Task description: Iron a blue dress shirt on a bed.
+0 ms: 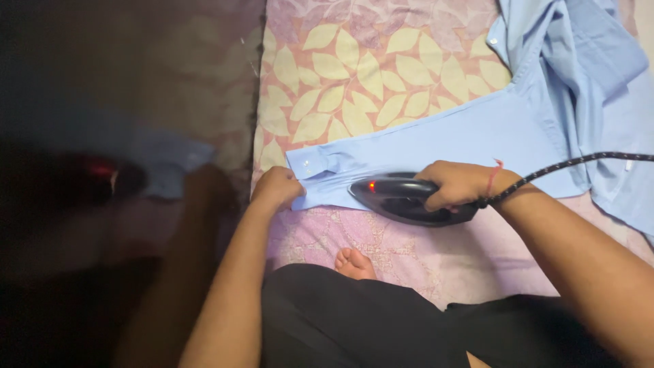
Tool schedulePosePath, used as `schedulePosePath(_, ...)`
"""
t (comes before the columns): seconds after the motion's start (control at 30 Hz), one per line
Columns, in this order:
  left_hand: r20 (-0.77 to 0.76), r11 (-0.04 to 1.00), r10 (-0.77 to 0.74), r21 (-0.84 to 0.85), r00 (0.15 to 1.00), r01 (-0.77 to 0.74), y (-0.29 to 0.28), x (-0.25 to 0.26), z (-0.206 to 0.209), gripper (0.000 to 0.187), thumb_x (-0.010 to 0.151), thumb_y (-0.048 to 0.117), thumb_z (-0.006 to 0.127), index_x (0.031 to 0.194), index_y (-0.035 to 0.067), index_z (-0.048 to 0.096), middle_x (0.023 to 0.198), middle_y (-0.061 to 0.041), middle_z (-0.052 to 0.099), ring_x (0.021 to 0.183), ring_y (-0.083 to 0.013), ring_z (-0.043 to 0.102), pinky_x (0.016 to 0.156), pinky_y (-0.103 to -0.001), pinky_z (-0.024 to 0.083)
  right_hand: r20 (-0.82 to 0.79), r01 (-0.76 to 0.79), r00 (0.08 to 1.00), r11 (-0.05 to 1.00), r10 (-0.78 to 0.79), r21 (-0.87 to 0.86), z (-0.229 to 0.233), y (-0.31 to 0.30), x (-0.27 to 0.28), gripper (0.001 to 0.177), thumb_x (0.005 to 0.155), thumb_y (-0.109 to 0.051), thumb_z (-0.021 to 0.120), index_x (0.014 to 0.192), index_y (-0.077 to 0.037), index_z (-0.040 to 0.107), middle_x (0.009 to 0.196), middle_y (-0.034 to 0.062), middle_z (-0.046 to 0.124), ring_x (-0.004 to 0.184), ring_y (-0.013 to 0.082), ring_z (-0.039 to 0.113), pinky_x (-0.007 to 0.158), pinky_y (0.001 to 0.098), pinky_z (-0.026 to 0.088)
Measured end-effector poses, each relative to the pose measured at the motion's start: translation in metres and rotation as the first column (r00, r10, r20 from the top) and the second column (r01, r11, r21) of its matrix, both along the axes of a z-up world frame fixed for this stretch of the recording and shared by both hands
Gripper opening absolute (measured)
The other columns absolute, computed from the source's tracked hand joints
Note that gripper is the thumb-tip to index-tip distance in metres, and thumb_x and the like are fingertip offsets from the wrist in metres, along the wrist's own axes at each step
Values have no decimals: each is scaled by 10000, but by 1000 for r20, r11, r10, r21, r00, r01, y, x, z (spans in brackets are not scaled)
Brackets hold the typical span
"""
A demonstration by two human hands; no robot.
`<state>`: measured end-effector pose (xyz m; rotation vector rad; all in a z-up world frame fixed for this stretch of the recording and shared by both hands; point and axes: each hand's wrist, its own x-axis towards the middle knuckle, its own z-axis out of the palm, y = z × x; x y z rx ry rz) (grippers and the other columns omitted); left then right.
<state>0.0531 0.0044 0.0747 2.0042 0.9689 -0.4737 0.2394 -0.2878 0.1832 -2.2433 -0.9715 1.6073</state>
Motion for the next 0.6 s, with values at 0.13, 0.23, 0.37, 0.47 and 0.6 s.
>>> schedulePosePath(0.13, 16, 1000, -14, 12, 1000, 13, 2, -3, -8, 224, 694, 209, 765, 833, 34, 777, 715, -156, 733, 665, -277, 731, 650, -404, 575, -29, -16, 999, 1000, 17, 23, -13, -1, 6, 244, 709, -132, 716, 918, -11, 750, 573, 57, 644, 460, 153, 591, 464, 328, 475)
schedulePosePath(0.23, 19, 998, -41, 39, 999, 41, 5, 1, -13, 214, 685, 213, 755, 812, 43, 782, 720, -152, 735, 680, -276, 728, 663, -399, 562, -19, -39, 999, 999, 40, 17, -14, 10, 5, 233, 720, -141, 725, 902, 5, 744, 557, 64, 630, 451, 159, 586, 462, 329, 464)
schedulePosePath(0.37, 16, 998, -35, 59, 999, 34, 4, 0, -16, 222, 677, 225, 757, 814, 54, 788, 756, -145, 737, 707, -275, 726, 675, -396, 559, -29, -43, 999, 999, 43, -2, -7, 26, -3, 226, 735, -161, 741, 894, 0, 739, 548, 53, 609, 450, 157, 578, 460, 329, 444)
schedulePosePath(0.47, 1, 999, -12, 48, 1000, 12, 2, 0, -5, 212, 684, 219, 739, 810, 56, 786, 777, -160, 755, 718, -277, 732, 673, -398, 558, -28, -63, 998, 998, 63, -2, -6, 33, -7, 224, 729, -163, 739, 899, -17, 746, 544, 53, 611, 453, 155, 580, 459, 330, 442)
schedulePosePath(0.6, 19, 999, -27, 39, 999, 26, 3, 0, -10, 216, 682, 211, 733, 804, 39, 781, 794, -180, 764, 733, -288, 747, 679, -403, 570, -33, -64, 997, 998, 65, 27, -1, 40, -13, 240, 723, -188, 743, 894, -19, 740, 542, 44, 607, 450, 154, 579, 452, 329, 446)
